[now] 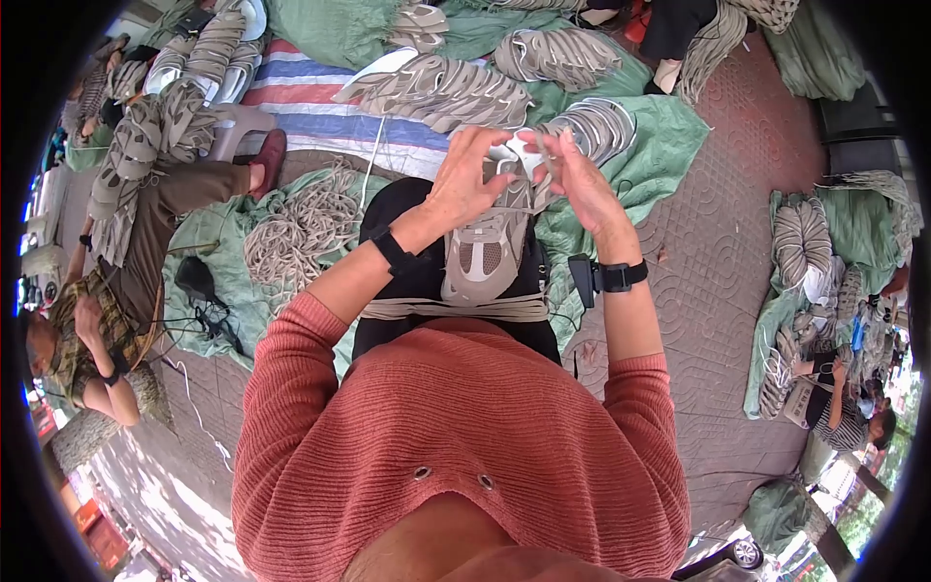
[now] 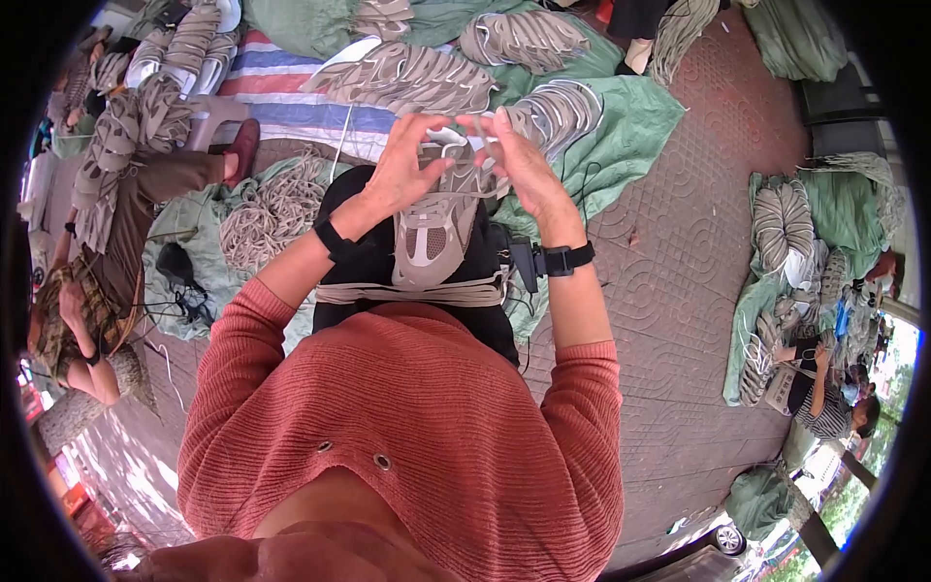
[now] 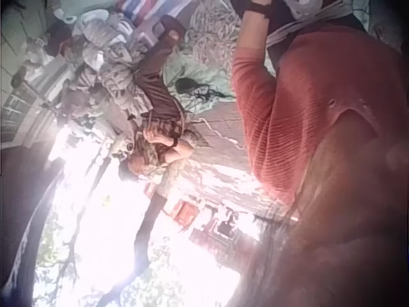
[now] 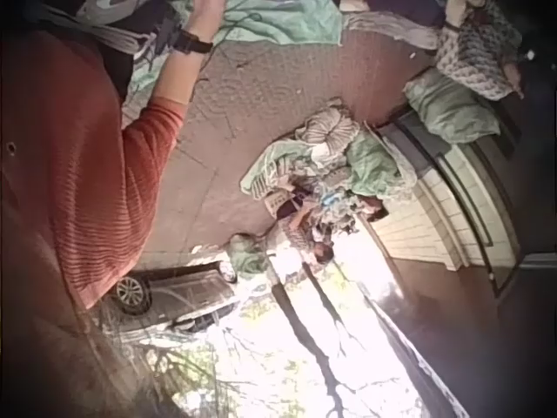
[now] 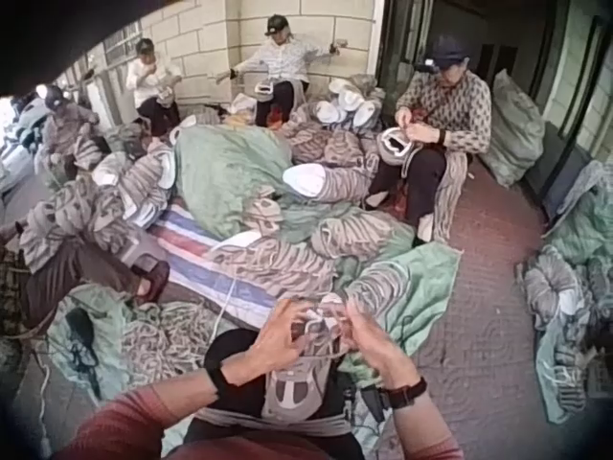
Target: The person is threading and lacing together components of athletic shoes while seated on the floor.
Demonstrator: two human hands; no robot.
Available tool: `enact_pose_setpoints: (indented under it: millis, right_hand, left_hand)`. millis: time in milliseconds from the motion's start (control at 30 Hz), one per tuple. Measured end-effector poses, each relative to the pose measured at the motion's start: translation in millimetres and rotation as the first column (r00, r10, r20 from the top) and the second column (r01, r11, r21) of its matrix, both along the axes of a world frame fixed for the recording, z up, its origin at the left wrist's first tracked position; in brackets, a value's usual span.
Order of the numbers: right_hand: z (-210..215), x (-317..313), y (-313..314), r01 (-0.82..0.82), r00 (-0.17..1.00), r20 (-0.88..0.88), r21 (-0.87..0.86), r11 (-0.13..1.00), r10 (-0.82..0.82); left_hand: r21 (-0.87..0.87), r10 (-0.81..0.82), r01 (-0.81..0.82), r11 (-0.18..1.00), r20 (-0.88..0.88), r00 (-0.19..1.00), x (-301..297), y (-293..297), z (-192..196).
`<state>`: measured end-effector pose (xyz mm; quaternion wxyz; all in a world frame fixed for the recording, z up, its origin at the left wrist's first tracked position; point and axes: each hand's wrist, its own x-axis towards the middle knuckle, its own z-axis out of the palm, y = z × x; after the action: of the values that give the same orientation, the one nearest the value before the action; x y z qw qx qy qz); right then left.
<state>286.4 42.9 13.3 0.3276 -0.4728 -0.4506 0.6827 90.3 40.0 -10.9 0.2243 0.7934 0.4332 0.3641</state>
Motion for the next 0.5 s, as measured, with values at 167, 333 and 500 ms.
enact_pose_setpoints:
  millis: [167, 333, 500]
  right_hand:
    - [3.1, -12.1, -12.4, -0.133, 0.979, -0.161, -0.065, 0.989, 0.121]
    - [4.8, -24.7, -18.6, -0.201, 0.940, -0.294, -0.060, 0.978, 0.175]
    - [-21.6, -22.9, -22.0, -0.004, 0.835, -0.540, -0.204, 0.979, -0.109]
  left_hand:
    - [-0.441, 0.038, 0.225, 0.869, 0.512, 0.858, 6.2, 4.9, -0.8]
    - [-0.675, 0.263, 0.454, 0.582, 0.685, 0.680, -4.6, 4.2, 6.8]
    - [-0.651, 0.317, 0.532, 0.541, 0.744, 0.588, -9.9, 4.6, 4.7]
